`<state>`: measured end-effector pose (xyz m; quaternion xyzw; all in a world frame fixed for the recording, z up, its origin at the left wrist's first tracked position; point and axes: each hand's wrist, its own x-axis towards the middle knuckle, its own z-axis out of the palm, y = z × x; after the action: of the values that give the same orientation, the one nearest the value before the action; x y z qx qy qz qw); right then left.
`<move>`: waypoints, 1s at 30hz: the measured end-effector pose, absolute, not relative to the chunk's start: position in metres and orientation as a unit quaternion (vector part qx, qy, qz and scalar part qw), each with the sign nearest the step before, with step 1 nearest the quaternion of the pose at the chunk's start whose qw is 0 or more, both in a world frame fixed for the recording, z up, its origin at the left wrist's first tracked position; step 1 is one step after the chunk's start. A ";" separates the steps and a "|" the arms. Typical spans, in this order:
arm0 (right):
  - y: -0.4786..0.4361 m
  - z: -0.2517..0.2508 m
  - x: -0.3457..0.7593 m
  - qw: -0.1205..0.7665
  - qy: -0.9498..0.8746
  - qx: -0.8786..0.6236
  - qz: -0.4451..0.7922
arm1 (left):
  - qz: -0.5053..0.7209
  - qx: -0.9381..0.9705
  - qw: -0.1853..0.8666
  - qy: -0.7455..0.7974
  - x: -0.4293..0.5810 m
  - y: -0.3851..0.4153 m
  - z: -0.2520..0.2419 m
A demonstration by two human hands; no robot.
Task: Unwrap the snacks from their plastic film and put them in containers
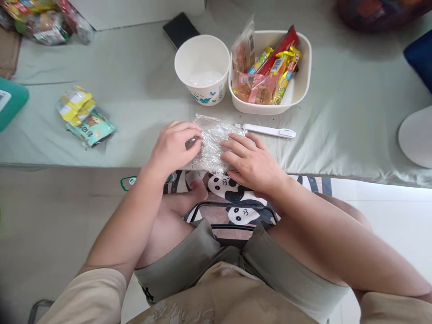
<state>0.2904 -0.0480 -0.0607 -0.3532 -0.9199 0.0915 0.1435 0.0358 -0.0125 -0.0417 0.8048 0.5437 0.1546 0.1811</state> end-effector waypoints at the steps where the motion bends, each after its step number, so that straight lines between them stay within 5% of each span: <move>1: -0.048 -0.061 0.289 0.152 -0.919 -0.351 0.097 | 0.159 0.800 0.176 0.551 0.034 -0.012 -0.042; 18: -0.037 -0.037 0.289 0.320 -0.654 -0.580 0.367 | 0.177 0.842 0.278 0.427 0.027 -0.019 -0.038; 30: -0.037 -0.043 0.297 0.284 -0.702 -0.607 0.240 | 0.175 0.790 0.326 0.489 0.034 -0.012 -0.036</move>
<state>0.2966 -0.0371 -0.0431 -0.6072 -0.7023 0.2397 0.2839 0.0338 -0.0120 -0.0362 0.7900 0.4889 0.1746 0.3262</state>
